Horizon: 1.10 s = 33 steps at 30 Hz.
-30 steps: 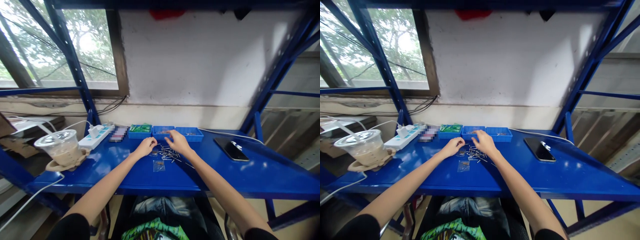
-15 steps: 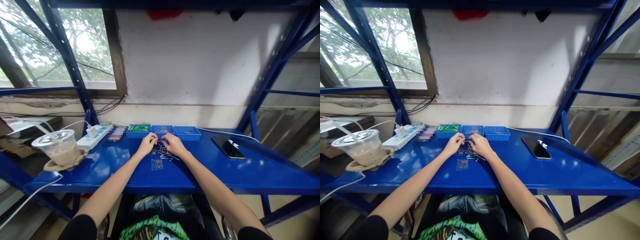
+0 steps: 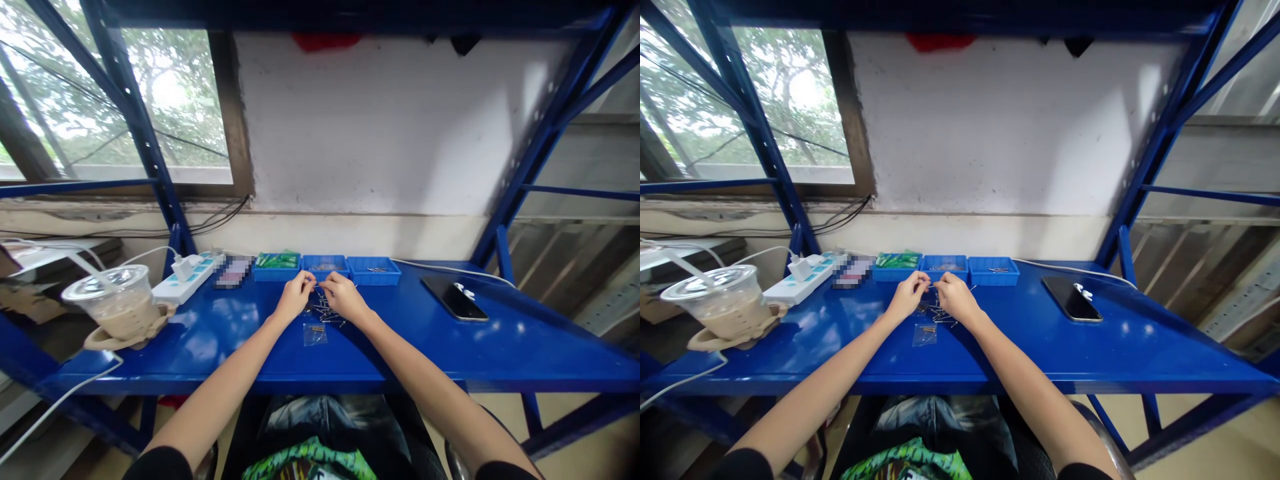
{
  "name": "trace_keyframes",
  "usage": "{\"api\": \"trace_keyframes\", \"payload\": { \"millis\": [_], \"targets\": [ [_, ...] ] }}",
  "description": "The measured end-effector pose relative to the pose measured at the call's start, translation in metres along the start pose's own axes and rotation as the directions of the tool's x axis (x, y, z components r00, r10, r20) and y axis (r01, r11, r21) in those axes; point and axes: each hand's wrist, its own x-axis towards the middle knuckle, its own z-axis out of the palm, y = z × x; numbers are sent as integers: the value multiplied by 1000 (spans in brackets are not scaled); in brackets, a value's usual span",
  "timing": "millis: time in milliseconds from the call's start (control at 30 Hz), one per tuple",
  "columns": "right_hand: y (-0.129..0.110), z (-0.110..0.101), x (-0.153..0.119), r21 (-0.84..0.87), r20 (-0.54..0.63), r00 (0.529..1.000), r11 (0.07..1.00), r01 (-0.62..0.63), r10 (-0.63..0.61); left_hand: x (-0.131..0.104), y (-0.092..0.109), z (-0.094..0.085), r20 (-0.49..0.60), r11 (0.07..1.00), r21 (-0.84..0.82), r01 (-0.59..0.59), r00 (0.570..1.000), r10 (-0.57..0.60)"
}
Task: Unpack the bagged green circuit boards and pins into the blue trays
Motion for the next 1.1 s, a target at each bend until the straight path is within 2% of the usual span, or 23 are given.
{"api": "trace_keyframes", "payload": {
  "millis": [200, 333, 600, 867, 1000, 1100],
  "targets": [
    [-1, 0, -1, -27, 36, 999, 1000, -13, 14, 0, -1, 1, 13, 1000, 8, -24, 1000, 23],
    [0, 1, -1, -49, 3, 998, 997, -66, 66, 1, -2, 1, -4, 998, 13, -59, 998, 59],
    [0, 5, -2, -143, 39, 994, 985, -99, 106, -1, -3, -2, 26, 982, 173, -75, 997, 71],
    [-3, -2, -2, -199, -60, 992, 973, -120, 110, -1, -1, -2, 16, 987, 157, -37, 999, 35],
    [4, -10, 0, -187, -129, 983, 970, -154, 131, 4, -11, 0, 149, 971, 228, -71, 988, 37],
    [26, -19, -1, -176, -253, 932, 935, -308, 260, 14, -19, 1, 309, 914, 383, -136, 951, 12]
  ]
}}
